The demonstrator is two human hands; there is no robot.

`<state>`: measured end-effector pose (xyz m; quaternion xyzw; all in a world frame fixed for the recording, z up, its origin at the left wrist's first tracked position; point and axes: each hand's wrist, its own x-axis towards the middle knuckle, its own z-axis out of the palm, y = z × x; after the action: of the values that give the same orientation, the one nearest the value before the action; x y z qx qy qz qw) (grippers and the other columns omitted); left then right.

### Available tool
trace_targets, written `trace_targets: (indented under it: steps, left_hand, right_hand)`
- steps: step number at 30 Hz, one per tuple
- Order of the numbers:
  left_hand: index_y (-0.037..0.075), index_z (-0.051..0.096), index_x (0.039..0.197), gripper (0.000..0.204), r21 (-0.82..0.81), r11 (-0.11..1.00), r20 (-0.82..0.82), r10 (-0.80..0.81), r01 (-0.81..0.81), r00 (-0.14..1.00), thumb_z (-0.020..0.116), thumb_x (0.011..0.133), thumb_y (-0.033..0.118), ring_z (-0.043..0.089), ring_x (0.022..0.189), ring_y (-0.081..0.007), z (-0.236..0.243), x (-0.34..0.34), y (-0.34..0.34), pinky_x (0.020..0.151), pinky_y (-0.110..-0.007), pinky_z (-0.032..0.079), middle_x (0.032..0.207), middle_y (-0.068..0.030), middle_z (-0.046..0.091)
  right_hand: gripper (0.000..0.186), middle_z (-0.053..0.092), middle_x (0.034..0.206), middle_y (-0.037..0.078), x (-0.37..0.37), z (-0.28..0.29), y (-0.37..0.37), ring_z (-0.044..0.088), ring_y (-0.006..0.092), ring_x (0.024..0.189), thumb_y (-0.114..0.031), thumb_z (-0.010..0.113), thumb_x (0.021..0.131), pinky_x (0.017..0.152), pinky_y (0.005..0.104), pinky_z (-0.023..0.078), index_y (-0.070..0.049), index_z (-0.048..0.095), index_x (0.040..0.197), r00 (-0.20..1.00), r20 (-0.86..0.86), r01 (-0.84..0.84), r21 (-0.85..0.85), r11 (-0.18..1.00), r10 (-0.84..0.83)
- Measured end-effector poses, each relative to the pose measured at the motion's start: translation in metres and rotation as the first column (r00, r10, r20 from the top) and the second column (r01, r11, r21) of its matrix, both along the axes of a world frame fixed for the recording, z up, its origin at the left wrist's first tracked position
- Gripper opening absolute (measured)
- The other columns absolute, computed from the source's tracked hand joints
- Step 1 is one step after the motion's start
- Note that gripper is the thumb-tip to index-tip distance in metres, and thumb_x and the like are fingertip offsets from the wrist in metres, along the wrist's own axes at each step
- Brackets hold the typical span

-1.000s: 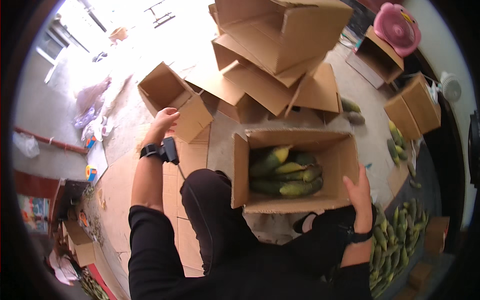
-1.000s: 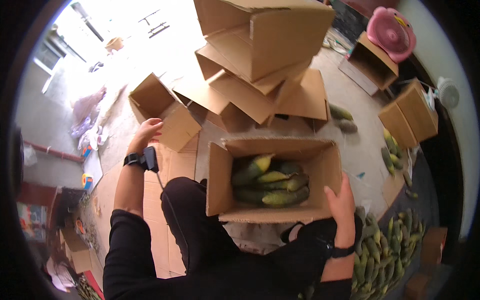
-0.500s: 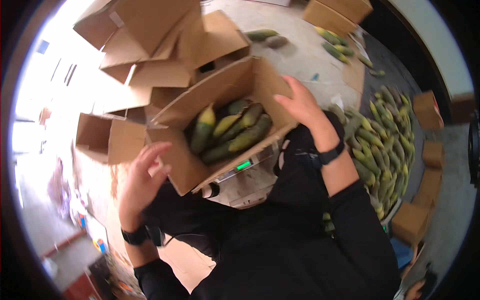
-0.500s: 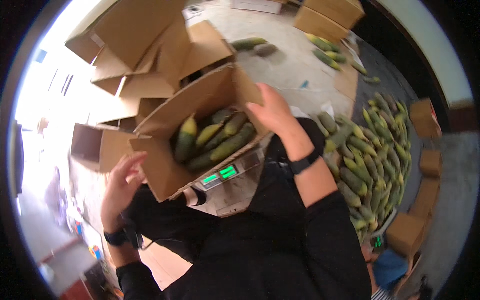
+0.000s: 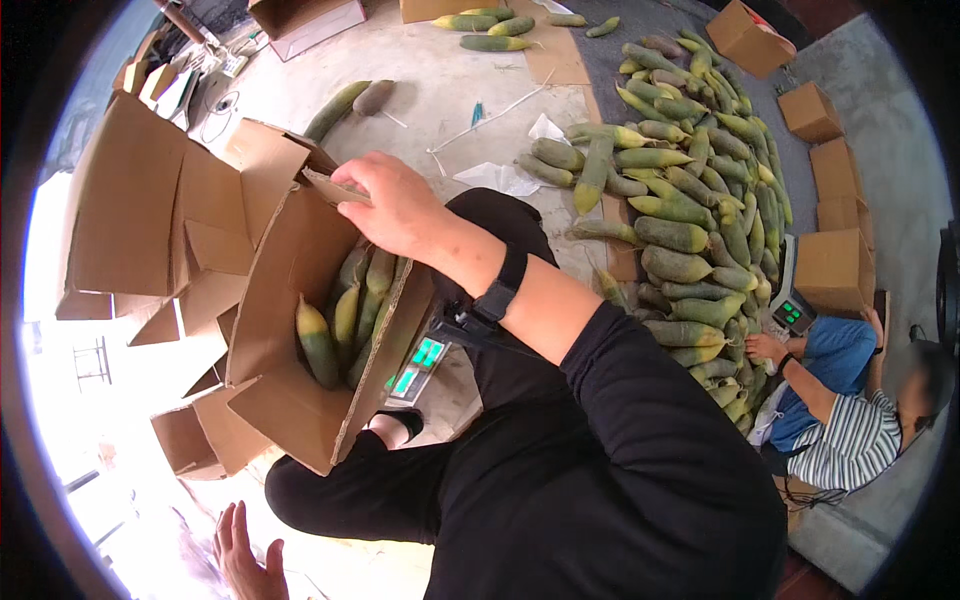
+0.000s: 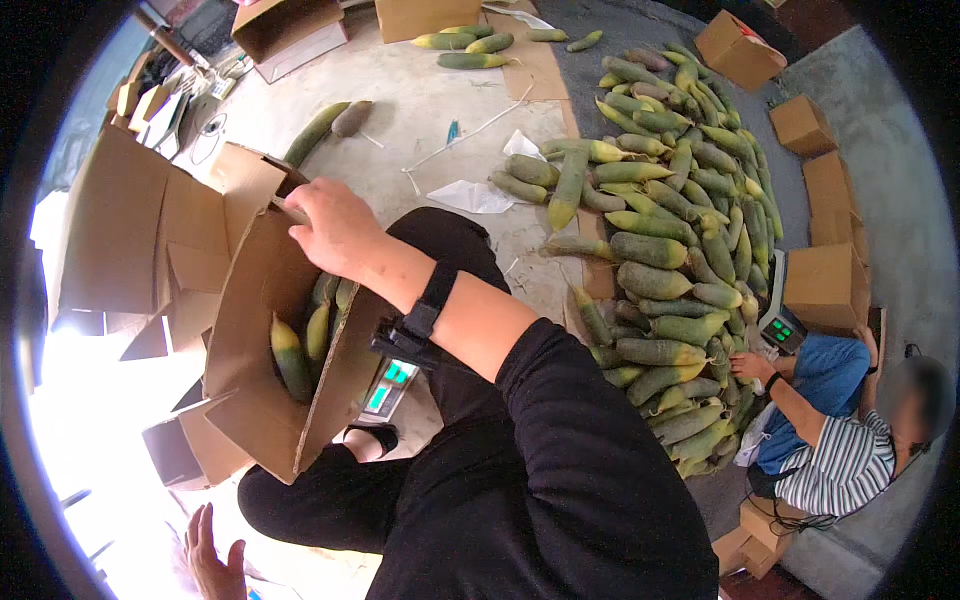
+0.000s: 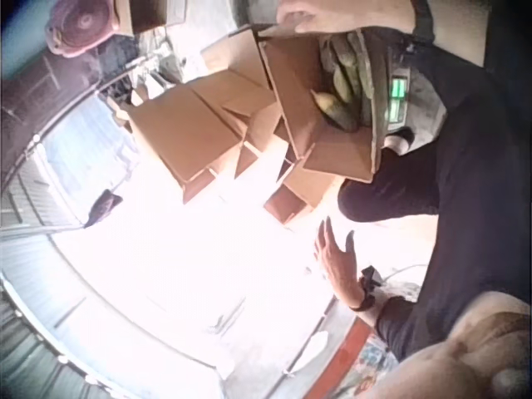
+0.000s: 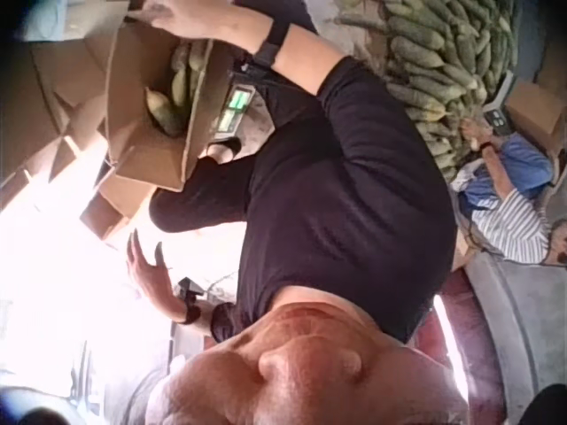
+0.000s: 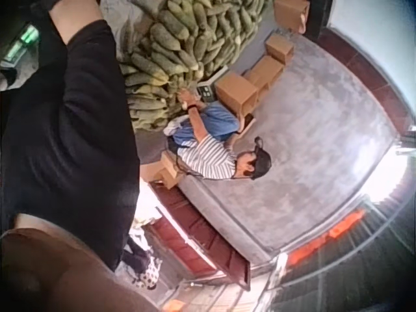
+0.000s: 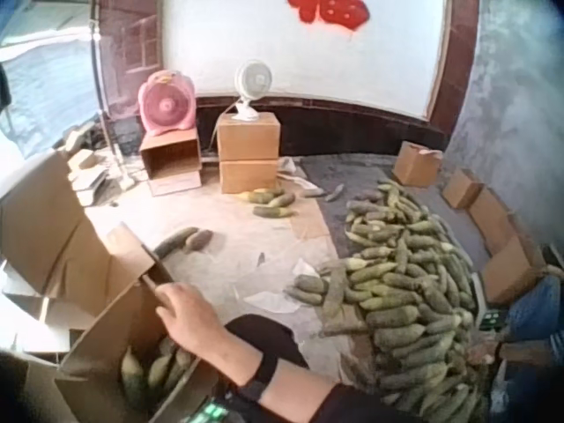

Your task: The recorder is weighing green papayas and placing them into cardboard boxes.

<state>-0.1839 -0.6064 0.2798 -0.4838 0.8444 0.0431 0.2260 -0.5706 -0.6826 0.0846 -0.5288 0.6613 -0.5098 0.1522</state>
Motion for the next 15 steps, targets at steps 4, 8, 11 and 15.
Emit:
trace_targets:
  steps: [4,8,11,15]
  left_hand:
    - [-0.001,0.051,0.127,0.052,0.039,0.955,-0.508,0.271,-0.293,0.818,0.063,0.077,0.005,0.049,0.118,-0.0361,-0.075,-0.028,0.001,0.101,-0.039,0.037,0.124,-0.0191,0.053]
    - [0.001,0.052,0.125,0.048,0.084,0.991,-0.694,0.133,-0.104,0.708,0.06,0.078,0.003,0.049,0.119,-0.0365,-0.15,-0.074,0.011,0.1,-0.041,0.039,0.127,-0.019,0.053]
    - [0.003,0.054,0.125,0.042,0.086,0.992,-0.748,0.128,-0.095,0.651,0.058,0.084,0.006,0.052,0.114,-0.035,-0.179,-0.094,0.015,0.097,-0.04,0.041,0.124,-0.0182,0.055]
    - [0.001,0.06,0.117,0.031,0.093,0.981,-0.748,0.183,-0.173,0.638,0.056,0.089,0.013,0.06,0.102,-0.032,-0.192,-0.099,0.011,0.09,-0.038,0.046,0.111,-0.0164,0.062]
  right_hand:
    - [0.022,0.062,0.094,0.012,-0.004,0.017,0.008,0.061,0.0216,0.083,-0.01,0.066,0.08,0.075,0.0338,0.051,-0.003,0.063,0.1,0.981,0.183,-0.047,-0.092,0.995,0.063]
    - [0.025,0.066,0.097,0.009,-0.047,0.02,0.028,0.061,0.0124,0.082,-0.012,0.065,0.082,0.073,0.028,0.051,-0.002,0.065,0.104,0.963,0.243,-0.075,-0.174,0.982,0.117]
    - [0.027,0.067,0.1,0.01,-0.11,-0.006,0.061,0.063,0.0156,0.092,-0.013,0.064,0.084,0.08,0.0292,0.051,-0.001,0.064,0.108,0.978,0.206,0.027,-0.055,0.998,-0.015]
    - [0.026,0.068,0.097,0.014,-0.179,-0.091,0.132,0.065,0.0253,0.089,-0.017,0.064,0.082,0.079,0.0351,0.051,-0.003,0.064,0.104,0.943,0.012,0.313,0.311,0.897,-0.333]
